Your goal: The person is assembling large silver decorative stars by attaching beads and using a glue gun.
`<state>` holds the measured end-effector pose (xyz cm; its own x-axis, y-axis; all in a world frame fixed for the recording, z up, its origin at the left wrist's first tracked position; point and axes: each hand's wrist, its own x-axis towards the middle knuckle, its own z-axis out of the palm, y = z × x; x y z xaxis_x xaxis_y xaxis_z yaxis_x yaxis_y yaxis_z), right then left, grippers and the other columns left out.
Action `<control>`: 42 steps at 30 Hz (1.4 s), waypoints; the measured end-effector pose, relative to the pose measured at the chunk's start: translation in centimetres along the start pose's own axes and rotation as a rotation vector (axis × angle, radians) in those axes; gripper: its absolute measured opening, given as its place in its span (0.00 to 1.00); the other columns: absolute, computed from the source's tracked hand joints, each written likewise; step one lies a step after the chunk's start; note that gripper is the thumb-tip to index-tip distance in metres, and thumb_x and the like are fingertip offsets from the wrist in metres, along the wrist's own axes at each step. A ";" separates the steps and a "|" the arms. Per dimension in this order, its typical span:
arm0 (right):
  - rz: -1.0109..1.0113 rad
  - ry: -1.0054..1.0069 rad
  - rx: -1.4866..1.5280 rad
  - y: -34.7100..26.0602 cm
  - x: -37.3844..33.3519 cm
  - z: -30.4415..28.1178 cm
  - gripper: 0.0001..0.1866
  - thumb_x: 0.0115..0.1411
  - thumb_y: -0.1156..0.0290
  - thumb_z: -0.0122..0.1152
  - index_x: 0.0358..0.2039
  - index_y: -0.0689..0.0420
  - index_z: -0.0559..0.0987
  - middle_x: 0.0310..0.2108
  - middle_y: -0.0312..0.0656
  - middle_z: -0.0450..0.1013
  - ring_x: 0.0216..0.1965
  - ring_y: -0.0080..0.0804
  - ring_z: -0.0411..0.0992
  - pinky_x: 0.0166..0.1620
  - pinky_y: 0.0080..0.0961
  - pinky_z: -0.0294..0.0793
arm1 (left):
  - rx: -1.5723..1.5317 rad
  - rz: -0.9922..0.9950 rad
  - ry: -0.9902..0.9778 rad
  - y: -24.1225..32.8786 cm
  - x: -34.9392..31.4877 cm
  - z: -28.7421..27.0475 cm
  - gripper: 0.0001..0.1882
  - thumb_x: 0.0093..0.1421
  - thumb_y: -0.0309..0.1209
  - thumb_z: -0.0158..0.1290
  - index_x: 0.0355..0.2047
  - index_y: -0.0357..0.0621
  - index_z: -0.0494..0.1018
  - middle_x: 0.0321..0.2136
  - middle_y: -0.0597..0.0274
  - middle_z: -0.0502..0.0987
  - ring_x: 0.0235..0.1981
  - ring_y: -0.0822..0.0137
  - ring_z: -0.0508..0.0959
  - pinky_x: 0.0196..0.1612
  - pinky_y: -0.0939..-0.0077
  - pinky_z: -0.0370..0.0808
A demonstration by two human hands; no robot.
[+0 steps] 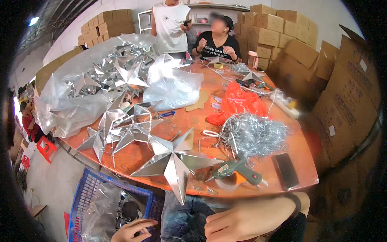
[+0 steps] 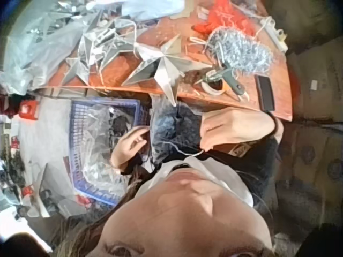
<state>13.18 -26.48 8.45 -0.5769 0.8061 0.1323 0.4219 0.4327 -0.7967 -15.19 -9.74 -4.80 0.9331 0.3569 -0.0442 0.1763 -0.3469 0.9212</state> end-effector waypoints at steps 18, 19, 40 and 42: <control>-0.033 0.198 -0.232 3.4 1.0 3.2 0.16 0.56 0.78 0.55 0.45 0.66 0.71 0.37 0.45 0.69 0.39 0.38 0.70 0.40 0.27 0.70 | -0.182 0.468 0.347 1.1 4.8 9.9 0.24 0.49 0.19 0.60 0.45 0.41 0.62 0.33 0.59 0.74 0.20 0.78 0.68 0.22 0.85 0.65; -0.022 0.203 -0.244 3.1 1.2 3.1 0.15 0.56 0.78 0.55 0.45 0.66 0.71 0.37 0.45 0.70 0.39 0.37 0.70 0.40 0.27 0.71 | -0.204 0.473 0.439 1.5 5.0 10.4 0.19 0.50 0.20 0.60 0.40 0.40 0.66 0.28 0.59 0.75 0.19 0.75 0.71 0.21 0.82 0.66; -0.034 0.332 -0.309 4.8 1.4 4.0 0.10 0.54 0.77 0.58 0.35 0.66 0.72 0.34 0.45 0.69 0.34 0.37 0.71 0.38 0.26 0.72 | 0.041 0.466 0.519 2.9 5.8 8.7 0.10 0.47 0.20 0.58 0.31 0.40 0.72 0.18 0.61 0.73 0.14 0.71 0.70 0.19 0.81 0.67; -0.046 0.353 -0.306 4.9 1.7 4.1 0.09 0.52 0.79 0.60 0.34 0.66 0.72 0.32 0.44 0.69 0.32 0.38 0.71 0.36 0.27 0.73 | 0.074 0.486 0.568 2.6 5.7 9.1 0.09 0.47 0.20 0.59 0.30 0.40 0.72 0.17 0.61 0.72 0.14 0.70 0.70 0.20 0.79 0.68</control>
<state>11.42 -24.63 2.38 -0.3492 0.8482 0.3982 0.6191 0.5278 -0.5815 -6.58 -16.47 -6.14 0.6097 0.5341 0.5857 -0.1751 -0.6299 0.7567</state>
